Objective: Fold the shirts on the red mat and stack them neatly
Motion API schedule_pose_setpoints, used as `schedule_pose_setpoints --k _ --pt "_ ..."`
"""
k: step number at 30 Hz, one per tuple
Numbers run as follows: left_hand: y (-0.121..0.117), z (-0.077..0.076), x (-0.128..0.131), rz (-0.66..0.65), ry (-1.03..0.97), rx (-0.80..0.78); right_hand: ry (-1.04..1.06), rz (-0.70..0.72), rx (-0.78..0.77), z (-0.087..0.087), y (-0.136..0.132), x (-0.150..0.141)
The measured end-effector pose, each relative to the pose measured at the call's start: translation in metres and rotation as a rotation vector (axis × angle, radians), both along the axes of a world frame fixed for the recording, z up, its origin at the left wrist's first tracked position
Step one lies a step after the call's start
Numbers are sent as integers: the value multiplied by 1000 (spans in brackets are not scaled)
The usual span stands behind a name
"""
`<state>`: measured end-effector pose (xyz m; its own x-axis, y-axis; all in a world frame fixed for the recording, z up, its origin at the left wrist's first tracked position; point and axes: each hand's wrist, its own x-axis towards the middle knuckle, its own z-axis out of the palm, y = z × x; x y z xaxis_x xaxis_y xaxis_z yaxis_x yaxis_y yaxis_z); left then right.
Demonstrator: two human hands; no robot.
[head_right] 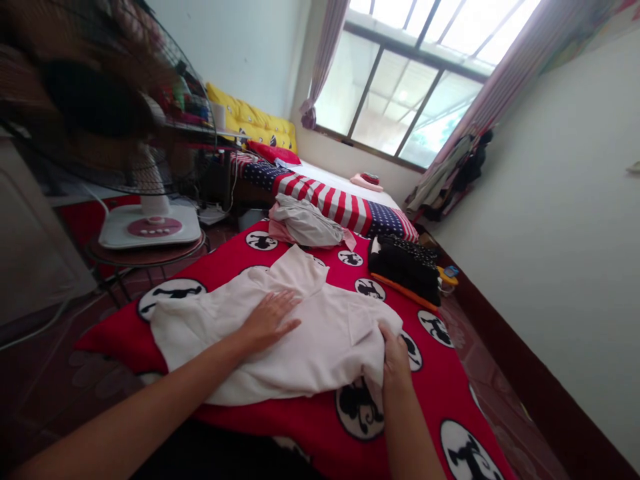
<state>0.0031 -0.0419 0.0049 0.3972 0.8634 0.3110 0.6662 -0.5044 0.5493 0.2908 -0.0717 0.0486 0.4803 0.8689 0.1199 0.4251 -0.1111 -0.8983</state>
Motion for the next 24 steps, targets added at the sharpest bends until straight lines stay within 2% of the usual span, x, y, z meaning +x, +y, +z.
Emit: schedule_pose_setpoints --k 3,4,6,9,11,13,16,19,22,24 --pt "7 12 -9 21 -519 -197 243 -37 58 28 16 -52" --pt "9 17 -16 26 -712 -303 275 5 91 35 21 -74" --pt "10 29 -36 22 -1047 -525 320 195 123 42 26 -125" --pt "4 46 -76 -11 -1307 -722 305 551 143 30 21 -199" --pt "-4 51 -103 7 -1318 -753 208 751 116 13 13 -238" --pt "-11 51 -123 83 -1259 -755 164 835 49 -4 2 -263" --pt "-18 42 -137 185 -1159 -731 190 808 1 -17 -16 -273" --pt "-18 32 -137 230 -1091 -692 168 746 100 -13 -30 -256" --pt "-15 27 -134 313 -1054 -649 66 585 269 -5 -33 -230" --pt "-13 26 -133 350 -1030 -629 -9 446 315 -5 -25 -216"
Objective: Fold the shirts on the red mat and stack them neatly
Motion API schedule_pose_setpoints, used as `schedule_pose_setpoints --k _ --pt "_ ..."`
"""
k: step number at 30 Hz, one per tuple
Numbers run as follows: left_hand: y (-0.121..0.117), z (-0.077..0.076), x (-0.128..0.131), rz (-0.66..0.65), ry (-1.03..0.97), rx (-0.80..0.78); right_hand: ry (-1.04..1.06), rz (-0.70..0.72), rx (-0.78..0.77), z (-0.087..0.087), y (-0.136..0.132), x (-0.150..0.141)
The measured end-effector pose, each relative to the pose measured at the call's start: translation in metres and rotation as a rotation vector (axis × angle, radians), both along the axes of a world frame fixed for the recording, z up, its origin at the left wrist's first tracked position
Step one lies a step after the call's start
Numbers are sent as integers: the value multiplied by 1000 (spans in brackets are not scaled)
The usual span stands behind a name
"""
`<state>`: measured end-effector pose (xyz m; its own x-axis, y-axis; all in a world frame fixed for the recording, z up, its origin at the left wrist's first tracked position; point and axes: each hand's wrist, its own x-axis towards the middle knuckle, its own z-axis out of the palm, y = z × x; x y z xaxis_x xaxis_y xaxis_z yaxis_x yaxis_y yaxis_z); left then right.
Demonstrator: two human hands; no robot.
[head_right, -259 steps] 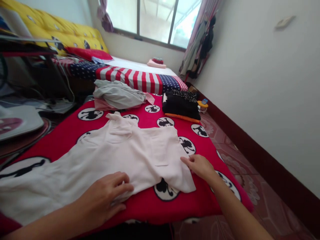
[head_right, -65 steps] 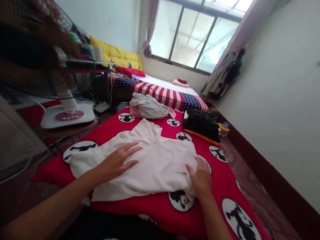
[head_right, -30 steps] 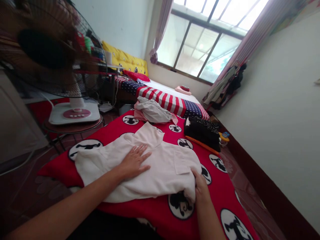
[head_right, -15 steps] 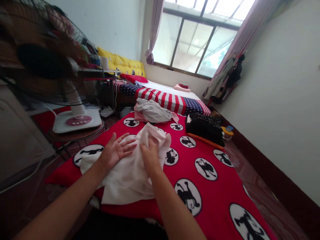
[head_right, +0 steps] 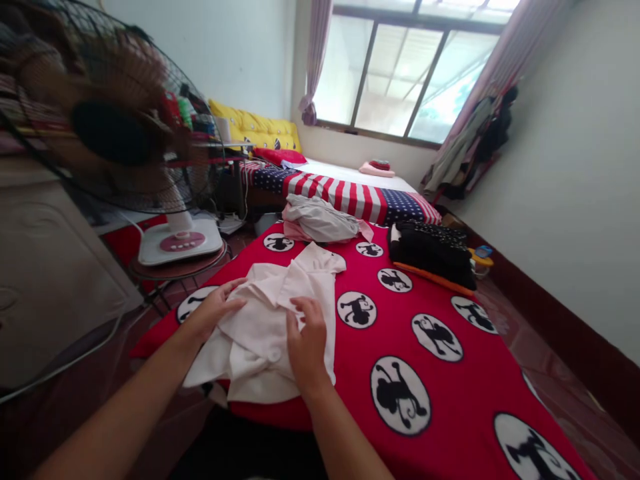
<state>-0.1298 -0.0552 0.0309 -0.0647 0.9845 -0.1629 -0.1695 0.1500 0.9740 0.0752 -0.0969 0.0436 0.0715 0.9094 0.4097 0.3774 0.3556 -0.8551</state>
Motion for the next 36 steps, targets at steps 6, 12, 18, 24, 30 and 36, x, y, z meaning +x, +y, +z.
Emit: schedule_pose_setpoints --k 6,12,18,24,30,36 --pt "-4 2 -1 6 191 70 -233 -46 -144 -14 39 2" --pt "-15 4 -12 45 418 218 -331 169 -61 -5 41 -20" --pt "-30 -7 -49 -59 756 214 -250 29 39 -10 20 16" --pt "-47 20 -35 139 1280 321 -140 -168 -245 -32 18 68" --pt "-95 7 84 -434 1207 640 372 37 -354 -39 13 58" --pt "-99 -38 127 -454 1262 582 643 162 -415 -33 -2 59"
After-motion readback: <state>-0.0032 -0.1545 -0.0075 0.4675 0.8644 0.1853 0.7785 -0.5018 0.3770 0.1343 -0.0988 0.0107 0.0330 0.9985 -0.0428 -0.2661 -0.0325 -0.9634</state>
